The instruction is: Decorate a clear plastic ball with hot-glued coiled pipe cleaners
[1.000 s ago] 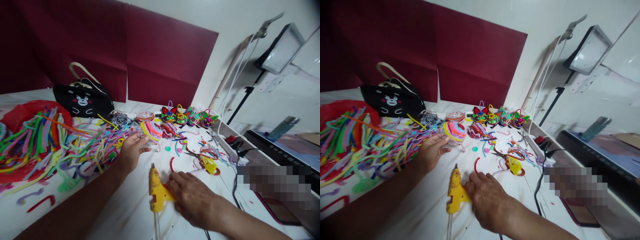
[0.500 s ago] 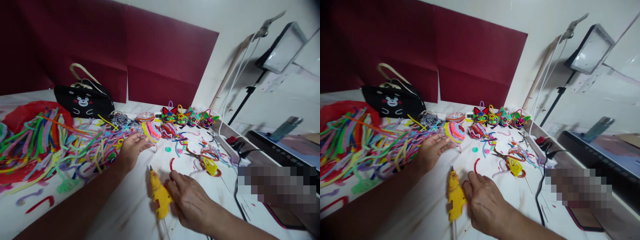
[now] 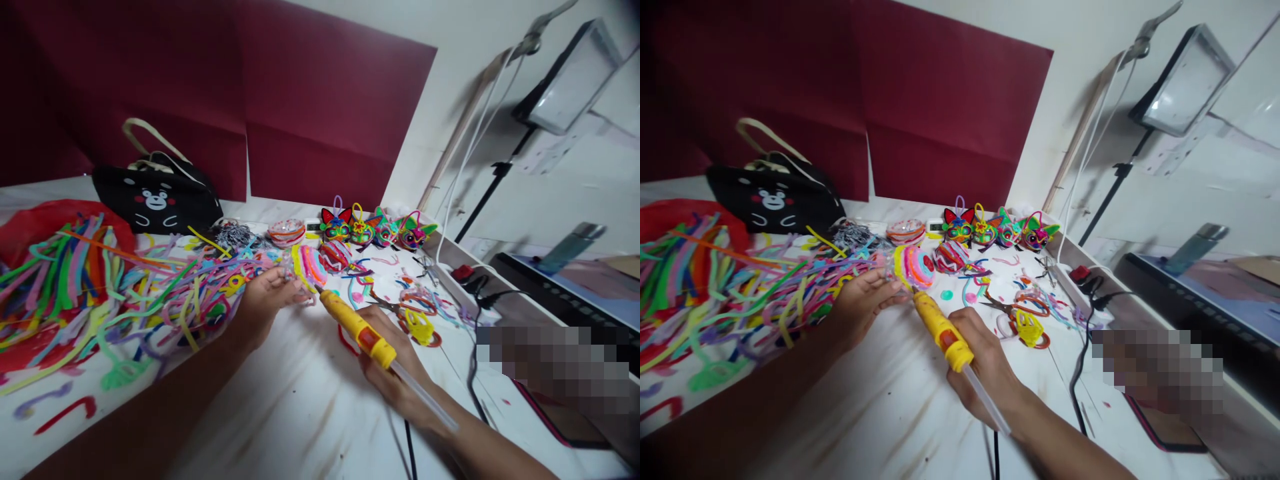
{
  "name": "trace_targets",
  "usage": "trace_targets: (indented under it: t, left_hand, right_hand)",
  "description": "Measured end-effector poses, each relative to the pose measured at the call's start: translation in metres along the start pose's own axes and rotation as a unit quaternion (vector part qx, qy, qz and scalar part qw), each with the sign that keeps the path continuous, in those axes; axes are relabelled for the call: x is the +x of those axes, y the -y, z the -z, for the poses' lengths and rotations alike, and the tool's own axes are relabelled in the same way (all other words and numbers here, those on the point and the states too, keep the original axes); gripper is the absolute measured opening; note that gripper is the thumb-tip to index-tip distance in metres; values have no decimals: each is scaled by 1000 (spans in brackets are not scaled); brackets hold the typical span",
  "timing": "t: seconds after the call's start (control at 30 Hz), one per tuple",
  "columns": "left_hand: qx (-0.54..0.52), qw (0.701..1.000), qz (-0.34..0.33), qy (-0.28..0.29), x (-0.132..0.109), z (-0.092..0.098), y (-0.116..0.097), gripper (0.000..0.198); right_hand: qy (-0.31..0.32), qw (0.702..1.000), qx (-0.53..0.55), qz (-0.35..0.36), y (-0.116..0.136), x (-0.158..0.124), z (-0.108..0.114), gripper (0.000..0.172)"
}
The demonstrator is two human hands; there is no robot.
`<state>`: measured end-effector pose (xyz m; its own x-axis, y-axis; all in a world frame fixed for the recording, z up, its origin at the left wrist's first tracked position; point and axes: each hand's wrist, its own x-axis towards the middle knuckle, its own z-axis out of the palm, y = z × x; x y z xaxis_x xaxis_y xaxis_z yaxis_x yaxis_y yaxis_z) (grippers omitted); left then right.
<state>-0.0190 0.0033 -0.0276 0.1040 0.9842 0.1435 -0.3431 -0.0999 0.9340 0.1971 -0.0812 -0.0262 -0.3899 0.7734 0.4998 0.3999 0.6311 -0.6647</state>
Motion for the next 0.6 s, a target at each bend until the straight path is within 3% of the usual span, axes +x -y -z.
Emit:
trace_targets:
  t: [0.23, 0.6]
  left_hand:
    - [11, 999, 4, 45, -4, -4, 1, 24]
    - [34, 997, 22, 66, -6, -2, 4, 22]
  right_hand:
    - [3, 1000, 11, 3, 2, 0, 2, 20]
    - [-7, 999, 31, -25, 2, 1, 3, 17]
